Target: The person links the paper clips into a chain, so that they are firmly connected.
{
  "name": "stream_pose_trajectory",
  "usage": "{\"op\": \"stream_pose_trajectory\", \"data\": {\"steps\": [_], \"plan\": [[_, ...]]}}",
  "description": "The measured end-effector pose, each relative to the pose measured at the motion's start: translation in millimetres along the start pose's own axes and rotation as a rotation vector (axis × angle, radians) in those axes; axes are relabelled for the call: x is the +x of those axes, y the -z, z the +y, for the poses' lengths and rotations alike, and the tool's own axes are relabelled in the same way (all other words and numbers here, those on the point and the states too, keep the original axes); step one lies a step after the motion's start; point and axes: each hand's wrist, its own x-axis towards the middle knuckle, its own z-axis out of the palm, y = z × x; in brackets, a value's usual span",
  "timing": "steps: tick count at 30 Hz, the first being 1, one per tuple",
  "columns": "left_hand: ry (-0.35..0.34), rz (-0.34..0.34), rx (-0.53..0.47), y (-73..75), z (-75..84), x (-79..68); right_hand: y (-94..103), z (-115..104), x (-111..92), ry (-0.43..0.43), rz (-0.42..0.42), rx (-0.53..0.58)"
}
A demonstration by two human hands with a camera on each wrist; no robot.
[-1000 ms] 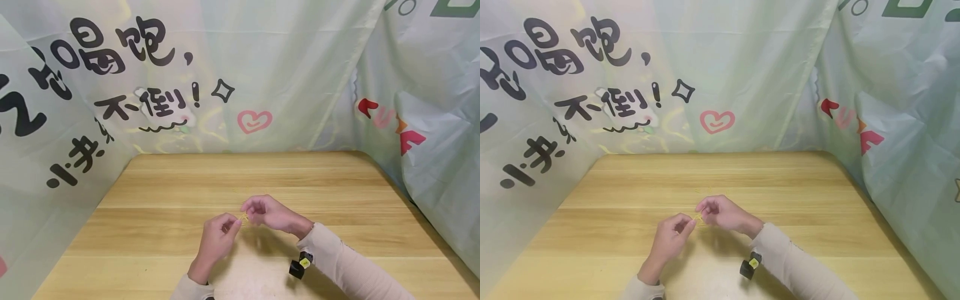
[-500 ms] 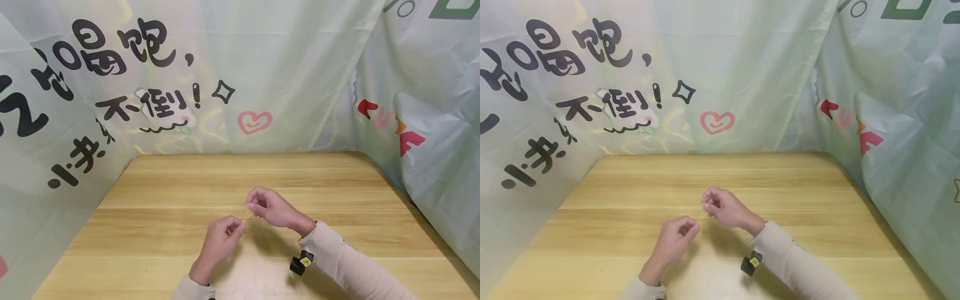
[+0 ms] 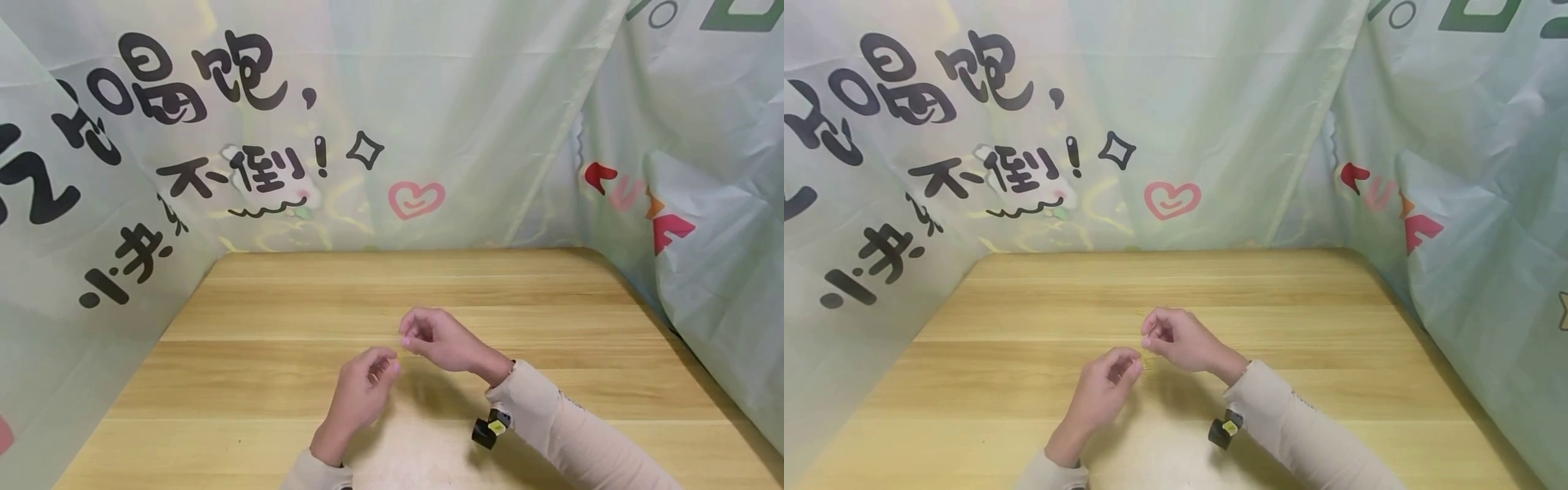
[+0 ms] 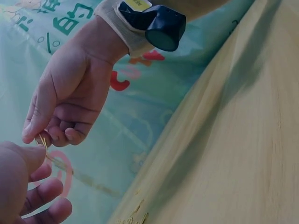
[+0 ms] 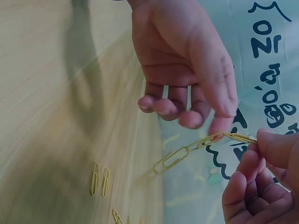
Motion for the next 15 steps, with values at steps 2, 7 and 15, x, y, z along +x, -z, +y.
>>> {"op": "stream_pose_trajectory", "data": {"steps": [2,7,15], "plan": [[0.016,0.015,-0.034,-0.3,-0.4,-0.1,-1.2,-0.4,0.3,0.002,-0.008,-0.003],[0.027,-0.003,-0.084,0.0,0.0,-0.5,-4.7,-3.2,0.9,0.000,-0.028,-0.003],[0.057,-0.025,-0.118,-2.2,2.5,-0.4,-10.3,-2.3,2.9,-0.001,-0.032,0.005]]}}
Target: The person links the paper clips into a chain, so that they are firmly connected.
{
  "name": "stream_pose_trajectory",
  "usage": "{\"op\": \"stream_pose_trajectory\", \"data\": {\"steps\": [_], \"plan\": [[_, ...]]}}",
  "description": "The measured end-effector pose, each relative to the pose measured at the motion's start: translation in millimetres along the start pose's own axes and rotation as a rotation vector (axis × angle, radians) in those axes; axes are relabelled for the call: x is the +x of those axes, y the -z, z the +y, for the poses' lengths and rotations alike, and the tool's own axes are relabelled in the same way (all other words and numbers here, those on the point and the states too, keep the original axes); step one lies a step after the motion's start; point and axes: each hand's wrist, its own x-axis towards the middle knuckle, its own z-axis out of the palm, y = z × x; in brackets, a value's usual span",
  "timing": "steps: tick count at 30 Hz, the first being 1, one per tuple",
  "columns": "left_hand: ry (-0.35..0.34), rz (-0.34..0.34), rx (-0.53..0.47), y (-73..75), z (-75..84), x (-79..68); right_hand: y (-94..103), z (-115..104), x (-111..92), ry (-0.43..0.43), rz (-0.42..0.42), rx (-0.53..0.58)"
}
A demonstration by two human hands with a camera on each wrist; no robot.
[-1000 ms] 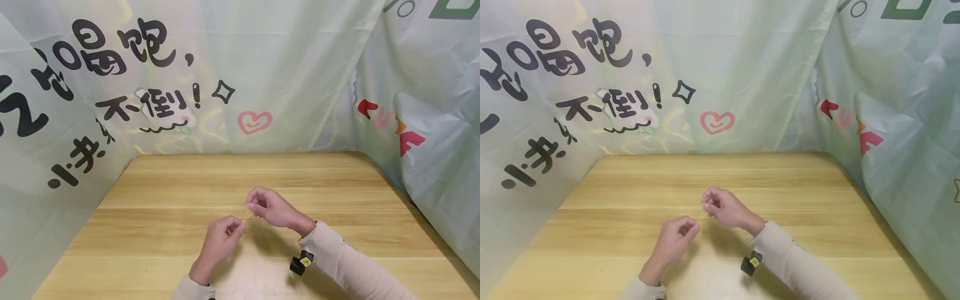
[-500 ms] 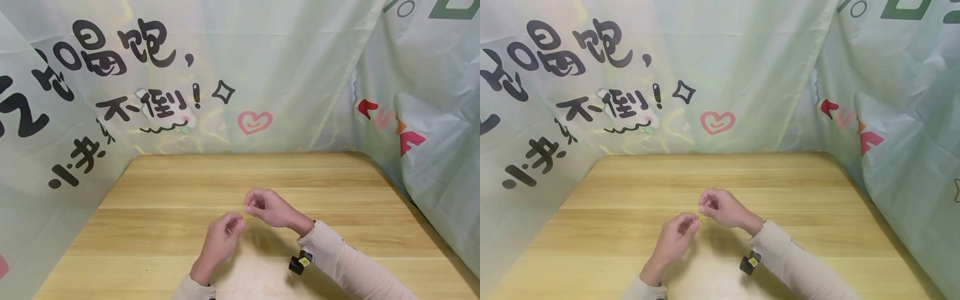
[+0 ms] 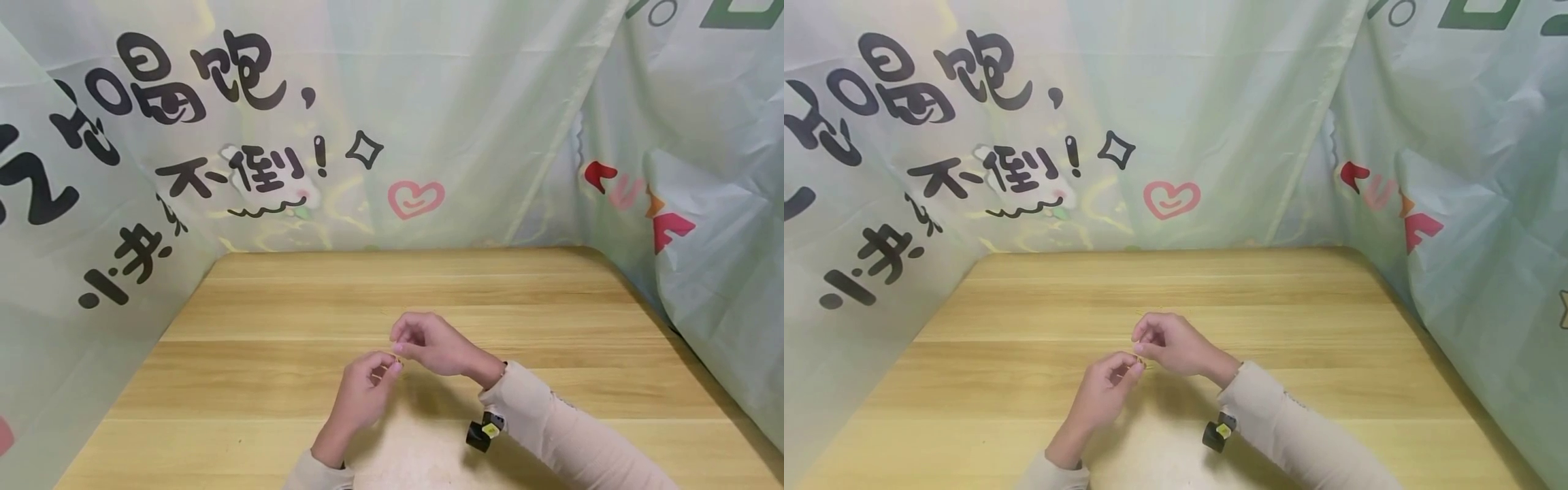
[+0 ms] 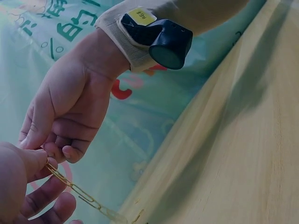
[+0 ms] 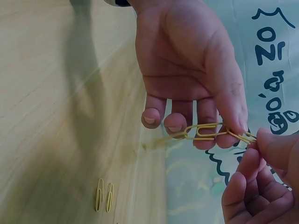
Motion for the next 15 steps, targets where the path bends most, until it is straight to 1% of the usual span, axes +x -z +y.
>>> {"op": "stream_pose_trajectory", "data": {"steps": [8,12,15], "plan": [[0.033,0.002,-0.029,0.7,2.3,-0.7,0.8,1.8,1.6,-0.004,-0.003,-0.021],[0.064,-0.003,-0.072,2.9,3.4,-0.2,3.2,3.9,3.2,-0.025,0.018,-0.012],[0.073,-0.003,-0.097,3.5,2.6,-0.3,4.6,6.7,3.9,-0.055,0.048,0.007]]}}
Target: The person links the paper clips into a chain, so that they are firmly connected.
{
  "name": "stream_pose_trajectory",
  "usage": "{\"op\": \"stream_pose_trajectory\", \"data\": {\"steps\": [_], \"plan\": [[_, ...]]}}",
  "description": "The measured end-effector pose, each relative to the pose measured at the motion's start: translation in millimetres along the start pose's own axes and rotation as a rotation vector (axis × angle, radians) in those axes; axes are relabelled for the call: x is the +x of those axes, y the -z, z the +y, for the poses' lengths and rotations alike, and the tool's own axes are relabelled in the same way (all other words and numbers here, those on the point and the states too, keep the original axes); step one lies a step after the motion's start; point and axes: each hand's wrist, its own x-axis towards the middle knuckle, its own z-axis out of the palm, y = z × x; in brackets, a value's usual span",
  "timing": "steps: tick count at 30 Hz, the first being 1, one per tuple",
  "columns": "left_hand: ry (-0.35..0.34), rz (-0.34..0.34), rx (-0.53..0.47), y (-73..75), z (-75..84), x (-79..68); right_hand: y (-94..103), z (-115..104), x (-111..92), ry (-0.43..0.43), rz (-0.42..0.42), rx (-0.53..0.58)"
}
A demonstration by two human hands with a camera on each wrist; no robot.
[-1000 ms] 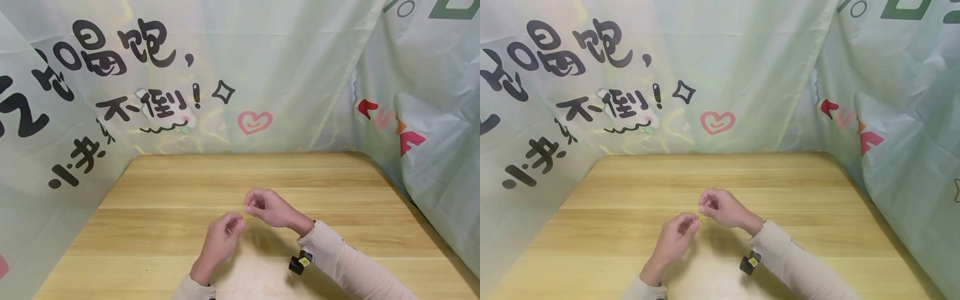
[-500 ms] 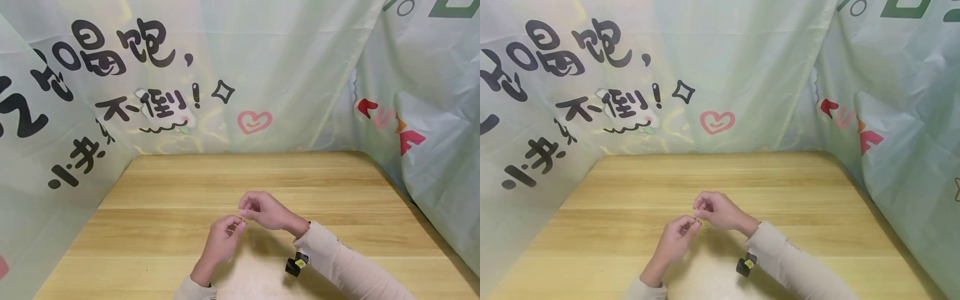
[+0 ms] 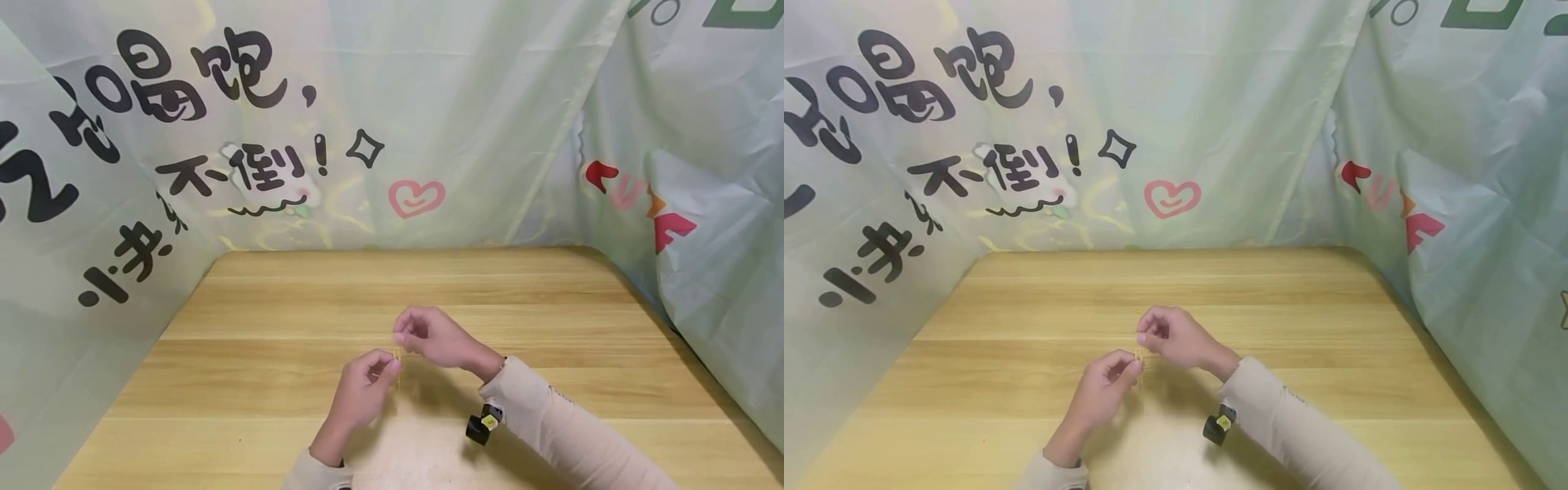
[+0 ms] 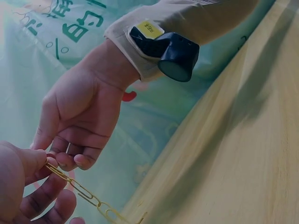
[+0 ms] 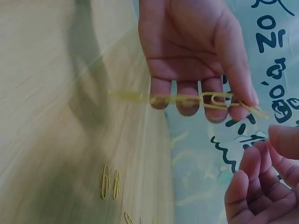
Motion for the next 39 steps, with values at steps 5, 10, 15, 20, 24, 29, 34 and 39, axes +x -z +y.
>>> {"op": "stream_pose_trajectory", "data": {"steps": [5,10,15,20,24,29,34,39], "plan": [[0.011,0.009,-0.017,-0.3,0.2,0.4,4.7,7,2,-0.028,0.048,0.011],[0.017,0.018,-0.002,-0.6,3.0,-0.2,13.1,19,6,-0.086,0.092,-0.009],[0.025,0.024,0.000,-0.6,4.8,-0.9,20.7,34,11,-0.161,0.136,-0.002],[0.031,0.016,0.011,-0.4,4.8,-1.4,27.2,48,15,-0.232,0.144,0.065],[0.020,0.006,0.034,1.3,3.1,-1.9,31.3,56,20,-0.295,0.154,0.099],[0.016,0.017,0.031,0.2,2.8,-2.4,37.1,67,26,-0.368,0.174,0.033],[0.028,0.032,0.000,-0.2,3.3,-2.4,41.7,74,33,-0.396,0.165,-0.164],[0.036,0.034,0.006,-0.7,3.4,-2.5,47.5,80,36,-0.413,0.139,-0.300]]}}
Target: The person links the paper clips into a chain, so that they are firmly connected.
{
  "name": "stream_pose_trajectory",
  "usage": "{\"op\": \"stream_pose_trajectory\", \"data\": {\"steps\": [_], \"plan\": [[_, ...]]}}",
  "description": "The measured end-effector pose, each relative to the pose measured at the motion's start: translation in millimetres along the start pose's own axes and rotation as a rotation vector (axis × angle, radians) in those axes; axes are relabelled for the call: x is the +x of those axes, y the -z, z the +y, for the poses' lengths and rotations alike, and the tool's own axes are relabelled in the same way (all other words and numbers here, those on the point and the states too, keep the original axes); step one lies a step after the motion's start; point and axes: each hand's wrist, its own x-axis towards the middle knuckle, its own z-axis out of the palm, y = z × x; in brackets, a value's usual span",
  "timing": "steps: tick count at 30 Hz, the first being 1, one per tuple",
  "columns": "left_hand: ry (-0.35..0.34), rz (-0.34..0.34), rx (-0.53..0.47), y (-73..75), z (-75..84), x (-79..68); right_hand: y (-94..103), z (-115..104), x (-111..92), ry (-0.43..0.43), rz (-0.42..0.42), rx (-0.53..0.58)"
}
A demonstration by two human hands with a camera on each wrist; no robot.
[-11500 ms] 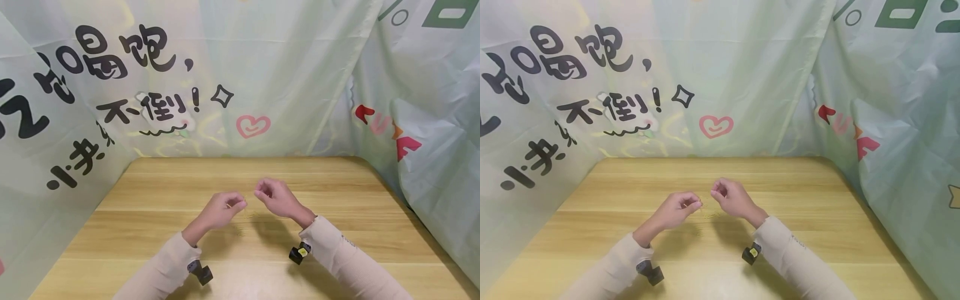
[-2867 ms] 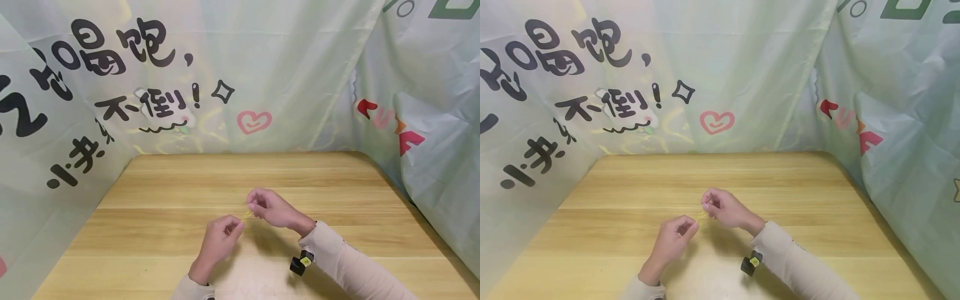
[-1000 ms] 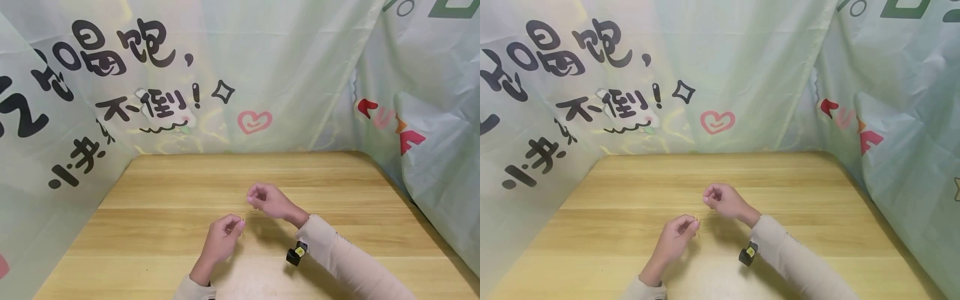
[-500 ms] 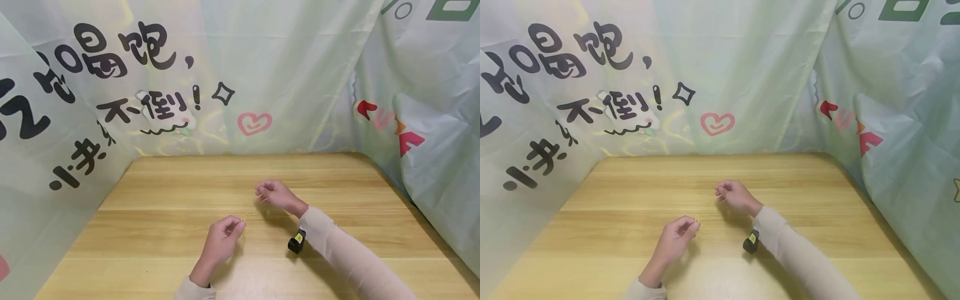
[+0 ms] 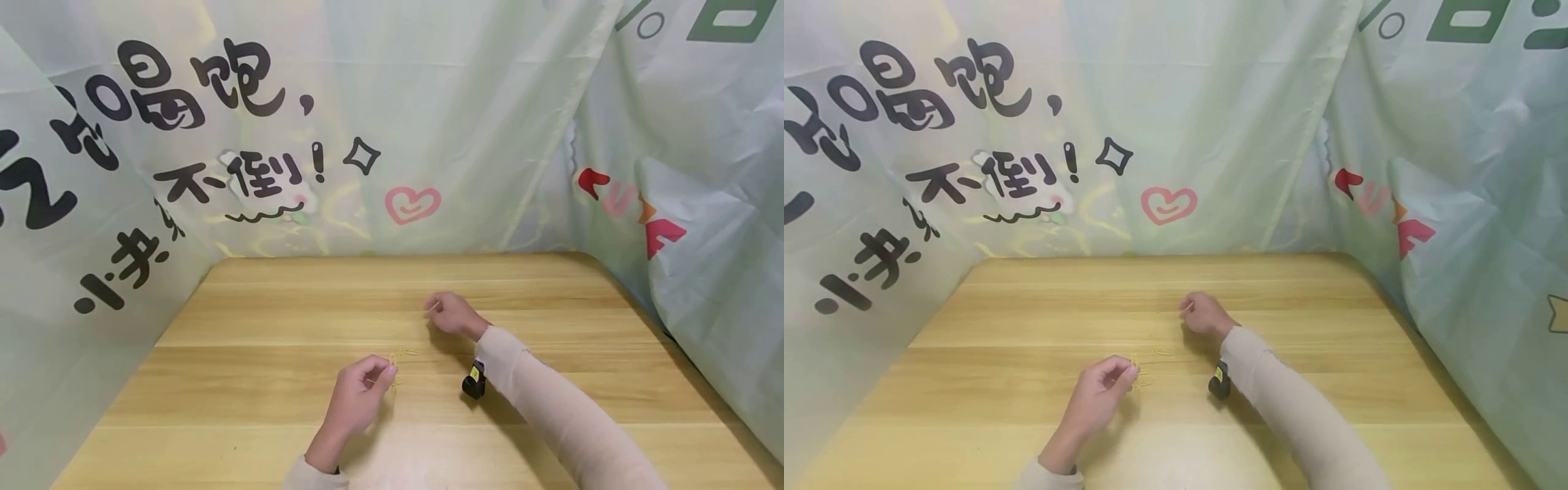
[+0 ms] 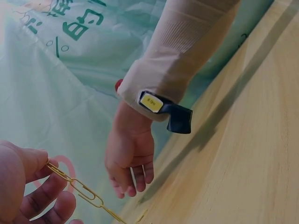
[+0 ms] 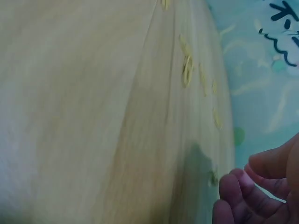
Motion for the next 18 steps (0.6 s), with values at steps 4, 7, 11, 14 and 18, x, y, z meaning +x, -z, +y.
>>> {"op": "stream_pose_trajectory", "data": {"steps": [4,7,11,14,18], "plan": [[0.004,-0.001,-0.004,-0.8,-0.5,-0.1,1.2,4,3,-0.005,-0.015,-0.059],[0.004,-0.001,-0.004,-1.5,-0.9,-0.5,0.4,9,5,0.004,-0.028,-0.119],[0.001,-0.001,0.005,-2.0,-0.5,-0.6,-1.4,12,6,0.014,-0.038,-0.182],[-0.005,0.004,0.011,-2.0,-0.4,-0.2,-2.3,13,7,0.037,-0.029,-0.230],[-0.009,0.004,0.016,-2.0,0.0,0.0,-2.4,14,5,0.056,-0.013,-0.254]]}}
